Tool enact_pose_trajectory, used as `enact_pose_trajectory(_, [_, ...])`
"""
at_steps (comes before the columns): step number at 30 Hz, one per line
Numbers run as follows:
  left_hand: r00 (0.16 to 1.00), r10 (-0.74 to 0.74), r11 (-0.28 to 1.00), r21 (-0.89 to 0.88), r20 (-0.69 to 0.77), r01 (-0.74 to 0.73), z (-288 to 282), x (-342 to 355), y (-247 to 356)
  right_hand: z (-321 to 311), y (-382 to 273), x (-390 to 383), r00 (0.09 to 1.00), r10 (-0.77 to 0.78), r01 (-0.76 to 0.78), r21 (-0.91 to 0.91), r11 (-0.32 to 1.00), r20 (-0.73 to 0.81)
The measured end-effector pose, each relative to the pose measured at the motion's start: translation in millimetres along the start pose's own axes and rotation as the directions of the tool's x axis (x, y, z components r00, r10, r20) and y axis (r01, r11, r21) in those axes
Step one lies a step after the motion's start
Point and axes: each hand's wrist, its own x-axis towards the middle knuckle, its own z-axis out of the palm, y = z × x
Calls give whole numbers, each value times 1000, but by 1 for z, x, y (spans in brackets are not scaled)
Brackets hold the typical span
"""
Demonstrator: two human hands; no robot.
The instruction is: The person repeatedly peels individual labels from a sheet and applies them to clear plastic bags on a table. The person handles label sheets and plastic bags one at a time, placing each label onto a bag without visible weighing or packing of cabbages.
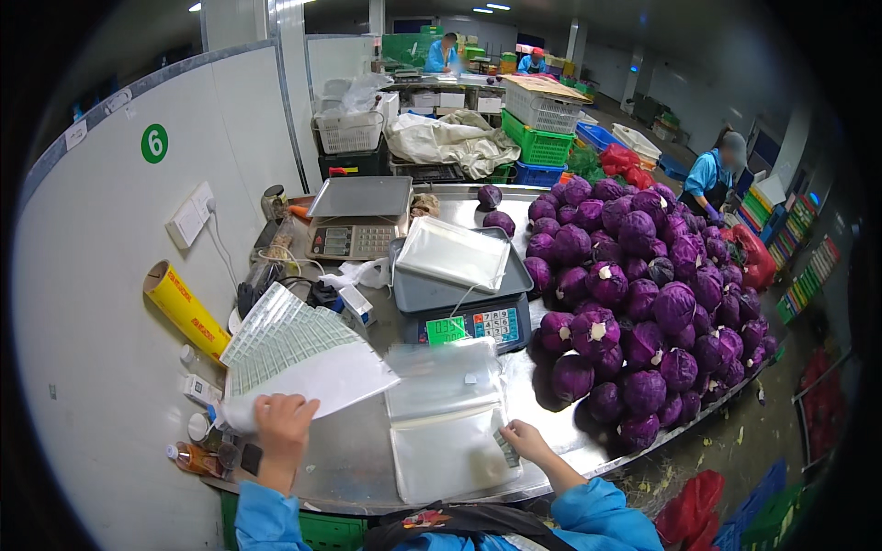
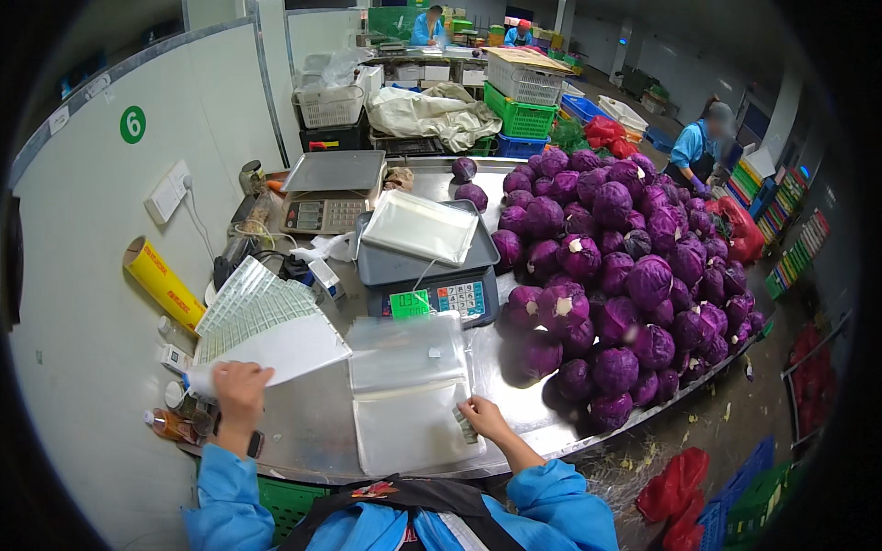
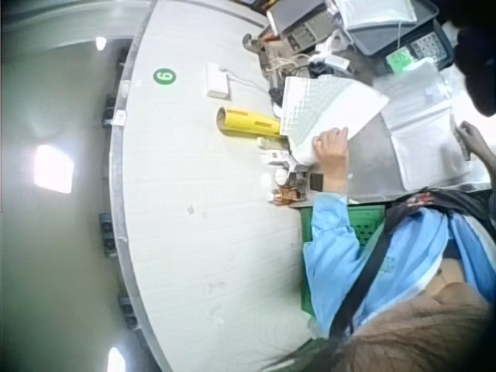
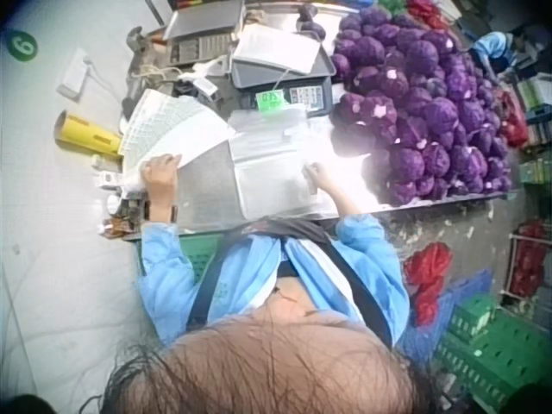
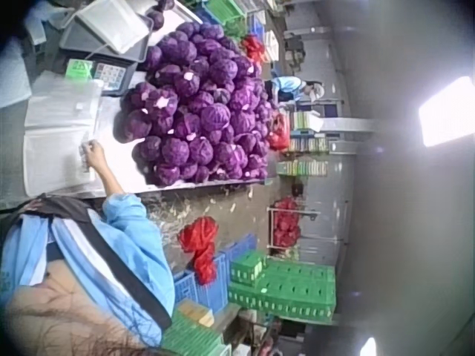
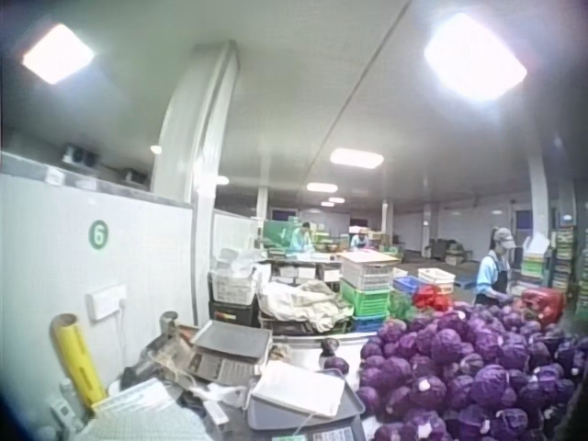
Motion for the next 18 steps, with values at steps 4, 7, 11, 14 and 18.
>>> enact_pose_trajectory(4, [915, 101, 880, -465, 391, 102, 81, -66, 46, 21, 37, 15, 996, 32, -18, -162, 987, 81])
enact_pose_trajectory(7, [843, 207, 679, -693, 497, 243, 132, -111, 114, 38, 42, 25, 989, 54, 11, -421, 907, 140])
enact_pose_trajectory(11, [688, 200, 747, -563, 697, 353, 158, -117, 139, 8, 30, 38, 980, 188, -121, -569, 813, 60])
enact_pose_trajectory(14, [668, 270, 754, -584, 693, 302, 147, -108, 134, -17, 42, 45, 978, 79, -146, -366, 919, -192])
enact_pose_trajectory(18, [714, 206, 705, -608, 669, 366, 160, -114, 133, -28, 66, 61, 942, -11, 9, -7, 1000, -336])
